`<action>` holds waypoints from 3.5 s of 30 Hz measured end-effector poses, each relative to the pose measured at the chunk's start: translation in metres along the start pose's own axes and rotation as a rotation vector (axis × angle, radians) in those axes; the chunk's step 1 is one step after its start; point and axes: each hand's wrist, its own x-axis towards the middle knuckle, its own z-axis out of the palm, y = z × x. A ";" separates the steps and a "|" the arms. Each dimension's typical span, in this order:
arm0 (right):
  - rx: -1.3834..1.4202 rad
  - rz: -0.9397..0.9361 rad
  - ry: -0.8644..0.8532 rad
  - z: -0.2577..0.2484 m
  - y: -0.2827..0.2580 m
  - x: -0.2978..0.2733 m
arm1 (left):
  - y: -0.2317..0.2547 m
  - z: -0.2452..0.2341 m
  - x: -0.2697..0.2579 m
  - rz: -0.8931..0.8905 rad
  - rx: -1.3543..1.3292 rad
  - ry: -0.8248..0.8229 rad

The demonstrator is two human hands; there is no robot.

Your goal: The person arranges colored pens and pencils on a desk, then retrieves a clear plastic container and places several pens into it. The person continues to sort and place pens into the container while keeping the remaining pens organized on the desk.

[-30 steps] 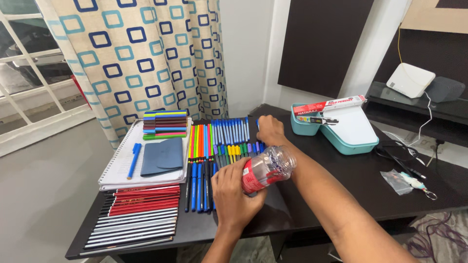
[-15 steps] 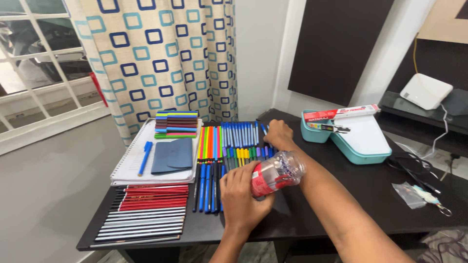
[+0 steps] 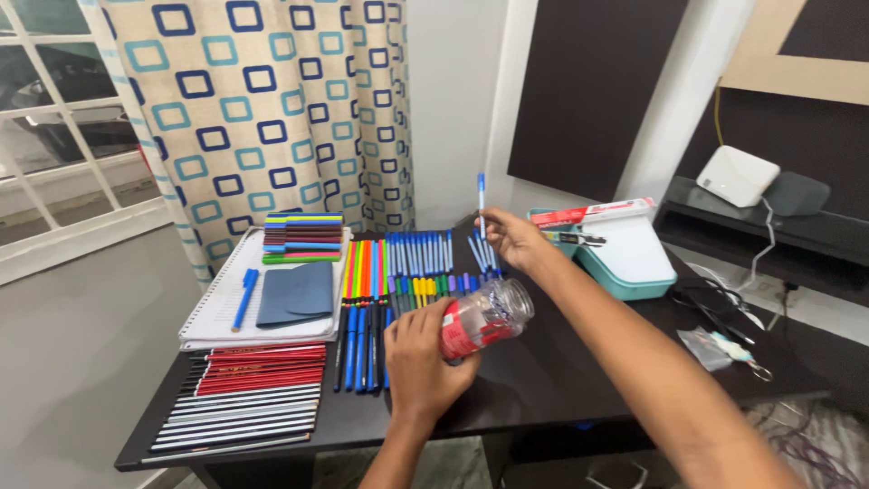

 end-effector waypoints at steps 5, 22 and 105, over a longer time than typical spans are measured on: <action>-0.075 -0.120 -0.150 0.018 -0.047 -0.102 | 0.000 0.001 0.001 0.031 0.012 -0.025; -0.857 -0.312 -0.298 0.047 -0.062 -0.317 | 0.007 0.000 -0.003 0.079 0.039 -0.067; -1.259 -0.873 0.161 0.019 -0.030 -0.297 | 0.014 -0.002 -0.002 0.166 0.031 -0.037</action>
